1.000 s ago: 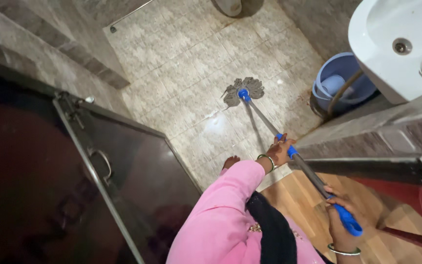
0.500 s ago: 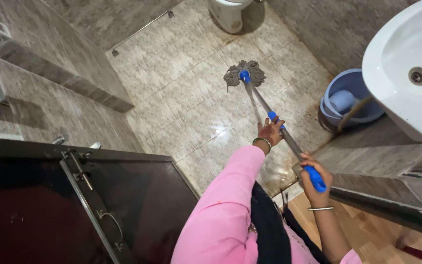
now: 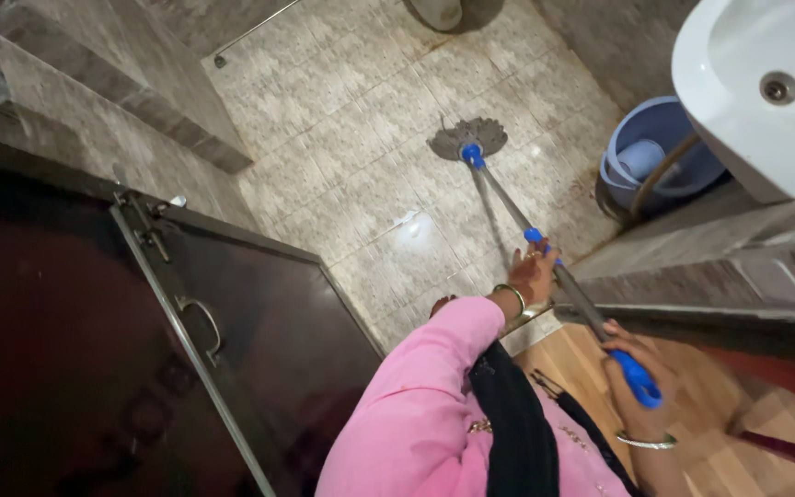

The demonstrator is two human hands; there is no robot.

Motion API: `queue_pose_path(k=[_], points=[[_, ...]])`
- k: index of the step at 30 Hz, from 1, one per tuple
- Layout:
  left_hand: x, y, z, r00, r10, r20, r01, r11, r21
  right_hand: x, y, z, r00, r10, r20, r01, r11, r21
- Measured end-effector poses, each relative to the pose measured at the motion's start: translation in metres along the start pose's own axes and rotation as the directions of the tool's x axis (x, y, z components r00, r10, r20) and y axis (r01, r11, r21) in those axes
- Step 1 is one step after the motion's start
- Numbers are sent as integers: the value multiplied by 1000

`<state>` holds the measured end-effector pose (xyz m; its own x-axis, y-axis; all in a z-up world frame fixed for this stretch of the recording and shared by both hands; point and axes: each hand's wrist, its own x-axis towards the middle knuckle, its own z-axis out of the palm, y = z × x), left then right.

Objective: The person mops the tiled bathroom floor using a blue mop, moving it back and forth across the surface. The person navigates around a toilet and a sink while cleaning the area.

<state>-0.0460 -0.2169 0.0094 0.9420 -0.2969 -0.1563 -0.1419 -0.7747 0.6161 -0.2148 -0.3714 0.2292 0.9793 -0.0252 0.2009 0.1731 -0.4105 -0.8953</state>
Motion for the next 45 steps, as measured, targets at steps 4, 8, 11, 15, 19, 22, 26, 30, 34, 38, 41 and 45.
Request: queue_pose_path(k=[4,8,11,15,19,22,26,30,34,38,41,45], points=[[-32,37,27,995,97,9,-97,993,-71,-31,-18,-37,998,-21,-52,26,994,105],[-35,47,30,982,190,9,-189,978,-87,-44,-20,-45,993,-19,-117,31,994,107],[-22,38,18,988,124,95,-111,985,-136,-30,-7,-24,983,-70,-172,102,977,185],[21,21,-3,984,104,145,-89,990,-109,4,9,-1,973,-41,-228,73,988,134],[76,-4,-38,978,40,203,-26,997,-73,59,26,35,977,-30,-212,47,996,78],[121,-19,-65,958,-57,281,58,998,4,103,45,58,985,-63,-164,66,998,17],[176,-40,-91,918,-220,330,181,973,146,160,74,86,994,-107,-33,107,994,-1],[196,-43,-93,933,-223,281,139,947,289,172,91,96,997,-70,15,70,997,-10],[172,-49,-72,964,-143,225,95,973,212,150,97,83,994,-78,79,79,997,-3],[138,-38,-52,992,41,116,-67,972,224,121,88,49,988,-106,116,108,994,-14],[105,-19,-51,976,146,160,-174,969,176,96,79,12,973,-177,148,168,983,66],[52,16,-33,950,306,60,-311,916,251,63,58,-46,968,-151,203,130,985,112]])
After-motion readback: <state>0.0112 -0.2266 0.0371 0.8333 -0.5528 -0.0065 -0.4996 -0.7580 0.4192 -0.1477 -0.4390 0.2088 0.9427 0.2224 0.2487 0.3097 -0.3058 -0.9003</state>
